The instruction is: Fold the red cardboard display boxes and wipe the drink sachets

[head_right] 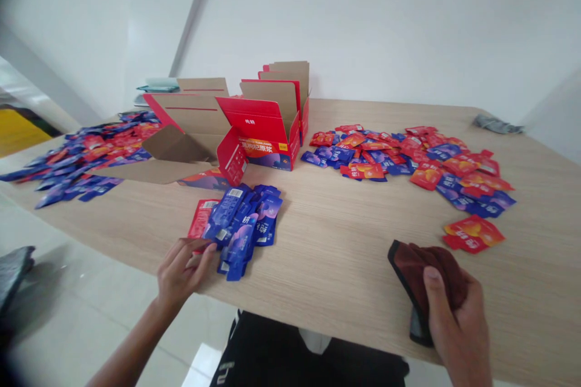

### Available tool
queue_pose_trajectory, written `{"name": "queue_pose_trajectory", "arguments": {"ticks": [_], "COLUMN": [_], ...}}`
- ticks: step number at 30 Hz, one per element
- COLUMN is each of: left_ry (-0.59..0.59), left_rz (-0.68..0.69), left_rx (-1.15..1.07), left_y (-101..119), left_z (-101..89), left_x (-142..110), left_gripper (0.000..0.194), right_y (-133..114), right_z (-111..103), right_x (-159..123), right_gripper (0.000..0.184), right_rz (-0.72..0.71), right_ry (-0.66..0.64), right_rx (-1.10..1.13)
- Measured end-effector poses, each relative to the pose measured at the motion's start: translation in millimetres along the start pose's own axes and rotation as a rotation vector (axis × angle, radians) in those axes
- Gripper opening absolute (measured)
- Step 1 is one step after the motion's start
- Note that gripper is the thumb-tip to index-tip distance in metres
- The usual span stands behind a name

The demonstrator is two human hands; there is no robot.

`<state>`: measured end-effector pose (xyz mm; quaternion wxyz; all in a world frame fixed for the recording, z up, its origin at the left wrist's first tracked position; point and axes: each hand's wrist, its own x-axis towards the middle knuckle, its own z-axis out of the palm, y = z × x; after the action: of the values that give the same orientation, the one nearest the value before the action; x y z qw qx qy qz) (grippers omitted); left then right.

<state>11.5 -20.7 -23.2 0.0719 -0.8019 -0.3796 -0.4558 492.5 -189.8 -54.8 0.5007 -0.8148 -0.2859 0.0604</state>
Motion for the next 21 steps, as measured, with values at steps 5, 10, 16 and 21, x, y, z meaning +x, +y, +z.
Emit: {"name": "queue_pose_trajectory", "arguments": {"ticks": [5, 10, 16, 21], "left_ry": [0.007, 0.143, -0.087, -0.724], "left_rz": [0.008, 0.026, 0.224, 0.241], "left_rx": [-0.015, -0.279, -0.574, -0.436], "left_y": [6, 61, 186, 260], "left_z": [-4.8, -10.6, 47.7, 173.8], "left_x": [4, 37, 131, 188], "left_gripper": [0.008, 0.012, 0.022, 0.031], "right_y": [-9, -14, -22, -26], "right_z": [4, 6, -3, -20], "right_x": [-4, -5, -9, -17], "right_gripper": [0.08, 0.068, 0.051, 0.043], "right_rz": [0.074, -0.012, -0.027, -0.107], "right_ry": [0.018, -0.023, -0.151, -0.314], "right_rx": [0.063, 0.232, 0.358, 0.444]}}
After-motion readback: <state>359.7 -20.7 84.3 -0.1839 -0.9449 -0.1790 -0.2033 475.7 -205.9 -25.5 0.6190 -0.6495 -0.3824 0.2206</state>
